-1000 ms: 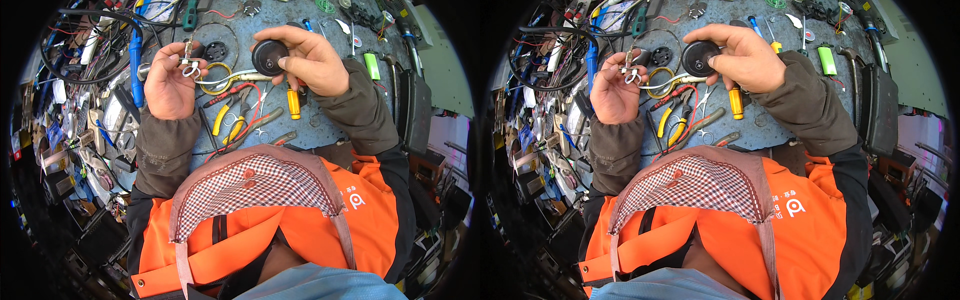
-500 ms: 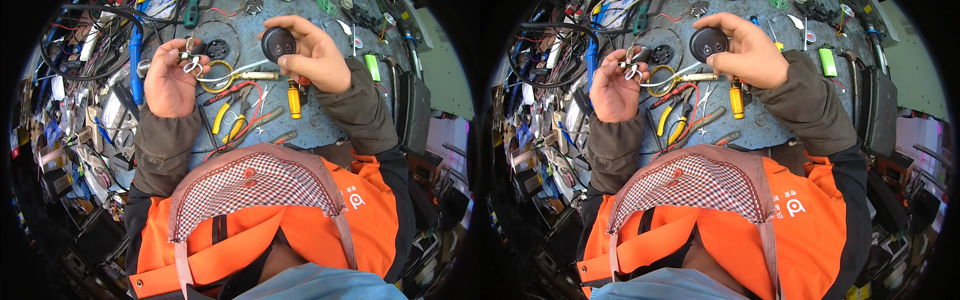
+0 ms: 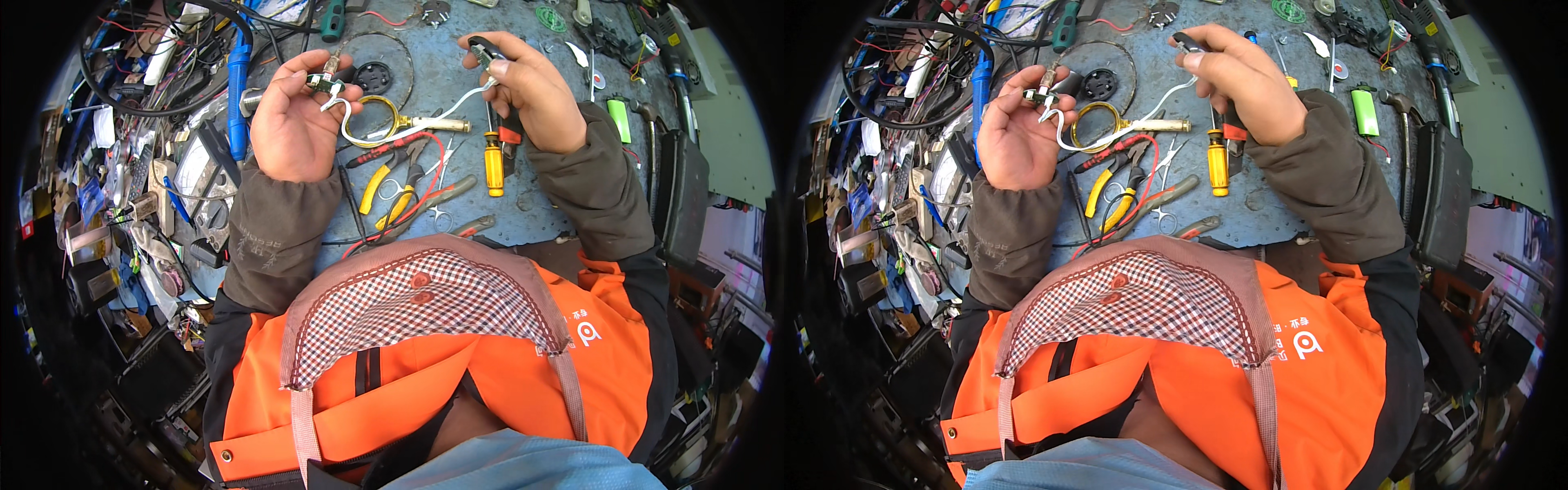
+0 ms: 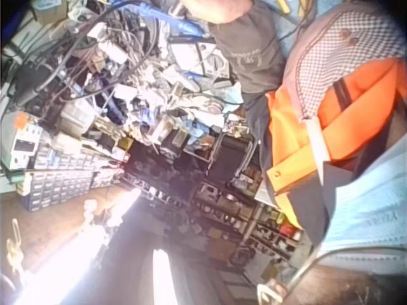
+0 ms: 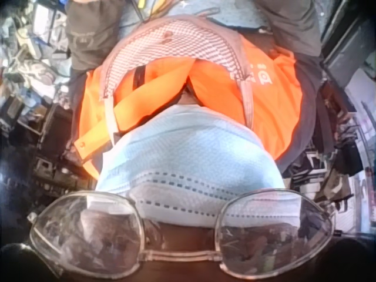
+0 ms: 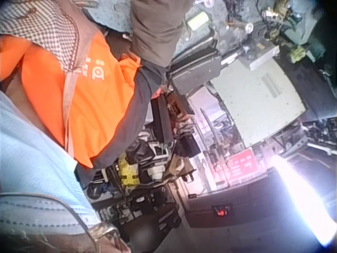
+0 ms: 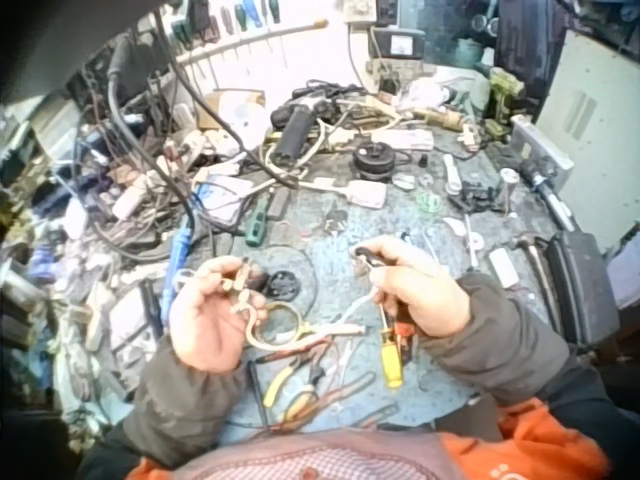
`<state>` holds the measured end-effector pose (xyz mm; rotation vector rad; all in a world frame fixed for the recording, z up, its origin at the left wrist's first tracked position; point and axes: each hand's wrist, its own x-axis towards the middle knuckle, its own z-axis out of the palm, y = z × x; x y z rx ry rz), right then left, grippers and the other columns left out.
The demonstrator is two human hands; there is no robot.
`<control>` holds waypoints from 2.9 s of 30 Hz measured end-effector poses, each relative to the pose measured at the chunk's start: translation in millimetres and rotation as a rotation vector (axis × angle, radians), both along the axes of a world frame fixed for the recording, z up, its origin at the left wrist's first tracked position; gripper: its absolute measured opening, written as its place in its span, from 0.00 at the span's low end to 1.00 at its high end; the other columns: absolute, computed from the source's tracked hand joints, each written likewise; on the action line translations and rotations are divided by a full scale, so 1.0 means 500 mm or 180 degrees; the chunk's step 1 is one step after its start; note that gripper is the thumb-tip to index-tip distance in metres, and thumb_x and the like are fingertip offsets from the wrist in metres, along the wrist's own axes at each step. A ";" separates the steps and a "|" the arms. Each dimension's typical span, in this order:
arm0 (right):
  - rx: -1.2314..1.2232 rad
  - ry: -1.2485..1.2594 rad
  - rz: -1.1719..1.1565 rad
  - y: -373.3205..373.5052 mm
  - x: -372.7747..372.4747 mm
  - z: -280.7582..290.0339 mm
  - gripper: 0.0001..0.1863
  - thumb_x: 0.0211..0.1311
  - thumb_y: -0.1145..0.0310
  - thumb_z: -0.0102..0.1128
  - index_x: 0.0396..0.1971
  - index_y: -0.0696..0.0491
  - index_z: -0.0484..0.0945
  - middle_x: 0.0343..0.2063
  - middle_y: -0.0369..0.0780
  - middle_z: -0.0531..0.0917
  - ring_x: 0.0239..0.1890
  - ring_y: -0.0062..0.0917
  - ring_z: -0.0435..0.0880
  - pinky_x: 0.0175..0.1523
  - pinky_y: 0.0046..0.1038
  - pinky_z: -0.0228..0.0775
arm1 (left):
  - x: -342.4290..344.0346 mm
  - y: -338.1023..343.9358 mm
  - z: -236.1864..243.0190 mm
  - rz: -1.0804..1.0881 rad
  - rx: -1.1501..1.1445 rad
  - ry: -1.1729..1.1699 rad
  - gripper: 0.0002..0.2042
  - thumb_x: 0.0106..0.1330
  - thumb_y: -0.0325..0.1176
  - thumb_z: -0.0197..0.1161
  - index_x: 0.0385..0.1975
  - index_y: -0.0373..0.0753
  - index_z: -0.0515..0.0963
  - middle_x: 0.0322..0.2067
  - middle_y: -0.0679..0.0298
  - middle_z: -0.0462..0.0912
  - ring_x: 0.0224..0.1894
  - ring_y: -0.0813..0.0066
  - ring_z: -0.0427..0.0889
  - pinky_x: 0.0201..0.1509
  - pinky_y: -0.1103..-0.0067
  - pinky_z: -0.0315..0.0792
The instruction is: The person inspects a small green circuit board with a magnifying glass, then uses a multimeter to test connections. They attach wires to the board and handle a black circular component, likely assembling or testing an electronic device.
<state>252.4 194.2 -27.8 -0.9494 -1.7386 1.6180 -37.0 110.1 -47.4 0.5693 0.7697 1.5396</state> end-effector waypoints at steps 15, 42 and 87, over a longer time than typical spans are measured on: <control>-0.0566 0.0344 0.0087 -0.004 -0.011 -0.004 0.22 0.75 0.61 0.48 0.62 0.56 0.75 0.45 0.40 0.83 0.38 0.25 0.87 0.37 0.22 0.82 | -0.007 0.002 -0.004 -0.0097 0.0065 -0.0269 0.18 0.71 0.37 0.47 0.51 0.30 0.73 0.49 0.40 0.82 0.33 0.58 0.84 0.39 0.65 0.78; 0.2572 -0.1270 -0.0037 -0.008 -0.012 -0.037 0.19 0.66 0.71 0.62 0.56 0.56 0.78 0.47 0.44 0.81 0.42 0.35 0.82 0.42 0.30 0.76 | -0.007 0.012 -0.028 -0.0545 0.0213 -0.0690 0.21 0.68 0.39 0.48 0.52 0.32 0.75 0.50 0.38 0.82 0.33 0.57 0.82 0.39 0.65 0.76; -0.0116 0.0622 0.0838 0.018 0.006 -0.004 0.31 0.53 0.80 0.64 0.60 0.56 0.68 0.54 0.42 0.78 0.54 0.24 0.81 0.58 0.32 0.79 | -0.018 0.014 -0.025 -0.0063 0.0717 -0.0659 0.22 0.73 0.32 0.43 0.63 0.29 0.67 0.52 0.46 0.81 0.52 0.45 0.84 0.59 0.54 0.80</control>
